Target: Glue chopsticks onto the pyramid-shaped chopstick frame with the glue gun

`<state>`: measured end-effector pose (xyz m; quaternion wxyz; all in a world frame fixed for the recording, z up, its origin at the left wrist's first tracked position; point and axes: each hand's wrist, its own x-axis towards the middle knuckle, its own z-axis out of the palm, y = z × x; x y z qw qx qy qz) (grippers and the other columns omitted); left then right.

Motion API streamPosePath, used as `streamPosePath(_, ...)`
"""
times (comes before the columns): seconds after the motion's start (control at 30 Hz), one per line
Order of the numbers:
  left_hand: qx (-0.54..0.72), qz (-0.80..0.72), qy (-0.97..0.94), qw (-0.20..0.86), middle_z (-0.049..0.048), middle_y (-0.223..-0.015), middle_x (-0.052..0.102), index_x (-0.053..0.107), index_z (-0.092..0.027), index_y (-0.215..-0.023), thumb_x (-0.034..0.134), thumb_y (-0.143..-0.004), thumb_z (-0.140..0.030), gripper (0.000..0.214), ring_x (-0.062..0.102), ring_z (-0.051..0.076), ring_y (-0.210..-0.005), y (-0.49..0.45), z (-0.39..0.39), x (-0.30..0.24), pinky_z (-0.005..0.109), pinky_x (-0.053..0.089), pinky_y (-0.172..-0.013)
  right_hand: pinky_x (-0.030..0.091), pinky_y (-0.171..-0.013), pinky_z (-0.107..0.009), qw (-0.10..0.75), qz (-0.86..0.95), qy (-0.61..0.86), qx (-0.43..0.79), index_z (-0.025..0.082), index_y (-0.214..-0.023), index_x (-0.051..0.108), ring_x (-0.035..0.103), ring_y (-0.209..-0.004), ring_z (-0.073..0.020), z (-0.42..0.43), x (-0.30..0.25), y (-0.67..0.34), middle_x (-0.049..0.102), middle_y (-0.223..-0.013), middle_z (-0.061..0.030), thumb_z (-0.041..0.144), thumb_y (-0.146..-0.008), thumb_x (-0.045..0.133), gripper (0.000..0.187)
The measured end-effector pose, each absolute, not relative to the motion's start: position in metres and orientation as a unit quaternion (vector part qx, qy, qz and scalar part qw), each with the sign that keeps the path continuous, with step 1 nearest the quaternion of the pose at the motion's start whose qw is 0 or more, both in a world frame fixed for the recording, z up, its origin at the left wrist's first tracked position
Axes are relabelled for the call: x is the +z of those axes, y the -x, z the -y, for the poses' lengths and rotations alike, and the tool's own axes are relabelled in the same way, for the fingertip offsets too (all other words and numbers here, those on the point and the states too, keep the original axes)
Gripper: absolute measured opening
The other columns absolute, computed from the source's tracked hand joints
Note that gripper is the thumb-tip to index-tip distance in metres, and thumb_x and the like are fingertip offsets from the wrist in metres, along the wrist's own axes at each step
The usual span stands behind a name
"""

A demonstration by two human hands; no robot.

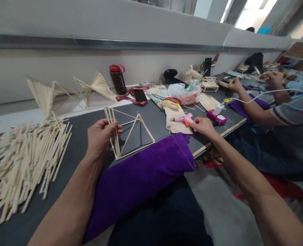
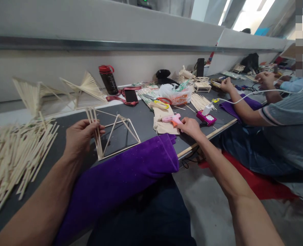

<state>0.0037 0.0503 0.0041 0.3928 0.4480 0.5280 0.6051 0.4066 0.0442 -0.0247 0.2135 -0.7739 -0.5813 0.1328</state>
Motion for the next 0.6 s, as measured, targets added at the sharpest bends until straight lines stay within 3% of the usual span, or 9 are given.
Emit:
streamPosePath(0.2, 0.605, -0.529, -0.446, 0.394, -0.0006, -0.06, 0.069, 0.066, -0.012, -0.078, 0.074, -0.064, -0.022, 0.019, 0.064, 0.013, -0.048, -0.004, -0.049, 0.005, 0.024, 0.054, -0.052, 0.048, -0.073, -0.031, 0.328, 0.593, 0.73, 0.085, 0.018, -0.099, 0.064, 0.067, -0.083, -0.0218, -0.017, -0.048, -0.411, 0.073, -0.093, -0.0067, 0.044, -0.077, 0.063, 0.034)
streamPosePath(0.33, 0.6, -0.53, -0.447, 0.399, -0.001, -0.061, 0.069, 0.067, -0.013, -0.078, 0.074, -0.065, -0.02, 0.017, 0.065, 0.013, -0.05, -0.004, -0.049, 0.006, 0.024, 0.054, -0.053, 0.052, -0.082, -0.037, 0.425, 0.622, 0.655, 0.051, 0.018, -0.111, 0.062, 0.069, -0.09, -0.0243, -0.01, -0.061, -0.406, 0.073, -0.103, -0.0093, 0.046, -0.08, 0.064, 0.042)
streamPosePath(0.47, 0.598, -0.529, -0.447, 0.402, -0.0016, -0.061, 0.07, 0.067, -0.013, -0.078, 0.073, -0.068, -0.019, 0.013, 0.064, 0.012, -0.049, -0.004, -0.048, 0.007, 0.023, 0.053, -0.052, 0.054, -0.081, -0.038, 0.438, 0.634, 0.638, 0.0, 0.017, -0.12, 0.061, 0.07, -0.089, -0.025, -0.001, -0.062, -0.4, 0.072, -0.105, -0.0108, 0.045, -0.08, 0.067, 0.049)
streamPosePath(0.6, 0.6, -0.525, -0.449, 0.403, -0.0011, -0.061, 0.069, 0.067, -0.013, -0.078, 0.073, -0.069, -0.019, 0.013, 0.064, 0.012, -0.049, -0.004, -0.049, 0.006, 0.023, 0.054, -0.051, 0.053, -0.079, -0.036, 0.446, 0.652, 0.61, -0.064, 0.017, -0.12, 0.061, 0.067, -0.086, -0.0232, 0.012, -0.057, -0.398, 0.071, -0.107, -0.011, 0.039, -0.082, 0.065, 0.044)
